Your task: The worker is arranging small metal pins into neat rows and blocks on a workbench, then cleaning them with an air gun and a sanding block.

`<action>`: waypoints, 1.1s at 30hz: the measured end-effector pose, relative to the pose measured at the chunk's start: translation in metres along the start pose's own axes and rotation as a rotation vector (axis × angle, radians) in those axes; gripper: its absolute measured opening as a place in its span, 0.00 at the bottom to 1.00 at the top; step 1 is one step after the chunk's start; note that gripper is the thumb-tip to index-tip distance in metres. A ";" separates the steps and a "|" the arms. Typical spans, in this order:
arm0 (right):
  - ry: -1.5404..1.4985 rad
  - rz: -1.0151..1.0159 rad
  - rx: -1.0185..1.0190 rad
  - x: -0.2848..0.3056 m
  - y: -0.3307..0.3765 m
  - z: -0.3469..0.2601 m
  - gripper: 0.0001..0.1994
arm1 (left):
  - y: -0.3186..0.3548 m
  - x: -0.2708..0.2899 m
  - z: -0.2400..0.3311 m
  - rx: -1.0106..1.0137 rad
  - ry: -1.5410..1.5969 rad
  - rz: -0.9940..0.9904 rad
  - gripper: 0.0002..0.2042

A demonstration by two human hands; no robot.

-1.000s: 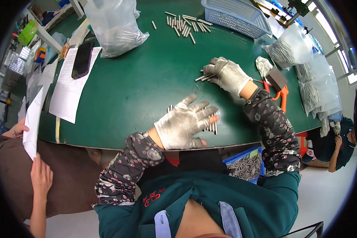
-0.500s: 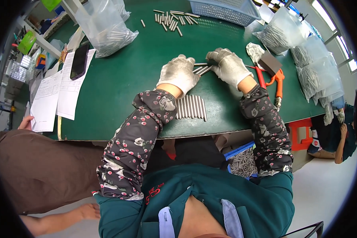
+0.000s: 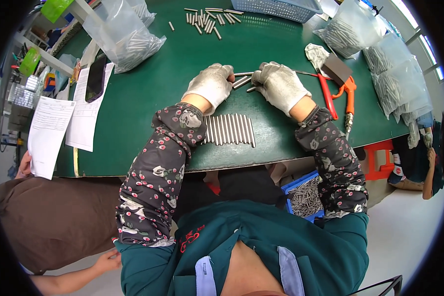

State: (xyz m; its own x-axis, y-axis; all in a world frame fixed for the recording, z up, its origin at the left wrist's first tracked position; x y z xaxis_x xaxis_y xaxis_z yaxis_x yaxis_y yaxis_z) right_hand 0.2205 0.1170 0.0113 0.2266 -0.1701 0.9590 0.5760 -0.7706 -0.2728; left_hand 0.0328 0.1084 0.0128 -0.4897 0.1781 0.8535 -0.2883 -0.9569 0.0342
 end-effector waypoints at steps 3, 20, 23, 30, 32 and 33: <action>-0.009 -0.054 -0.020 0.007 0.001 -0.005 0.05 | 0.002 0.001 -0.008 -0.048 0.046 0.001 0.07; -0.235 0.166 -0.140 0.008 0.012 -0.002 0.10 | -0.001 0.006 -0.002 -0.191 -0.127 0.010 0.19; 0.038 0.052 0.078 0.008 0.007 -0.002 0.11 | -0.003 0.008 -0.001 -0.148 -0.101 -0.047 0.18; -0.063 0.034 0.152 0.005 -0.006 -0.005 0.14 | -0.011 0.006 -0.011 -0.194 0.013 -0.073 0.13; -0.095 0.027 0.145 0.006 -0.008 -0.003 0.15 | -0.010 0.007 -0.016 -0.219 0.061 -0.058 0.11; -0.122 0.019 0.139 0.007 -0.008 -0.001 0.16 | -0.009 0.009 -0.017 -0.224 0.090 -0.050 0.11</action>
State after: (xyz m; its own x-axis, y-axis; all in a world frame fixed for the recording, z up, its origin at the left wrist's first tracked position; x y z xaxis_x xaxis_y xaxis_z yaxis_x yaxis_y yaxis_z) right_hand 0.2168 0.1211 0.0206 0.3278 -0.1015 0.9393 0.6720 -0.6738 -0.3073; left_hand 0.0171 0.1226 0.0111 -0.5384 0.2534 0.8037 -0.4848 -0.8732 -0.0495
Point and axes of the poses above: each hand's wrist, its own y-axis away from the middle knuckle, its own x-axis out of the back of the hand, z = x × y, the point moved 1 cm from there along -y, towards the middle knuckle, and after that the axes turned 6 degrees about -x, right-handed, at the moved point
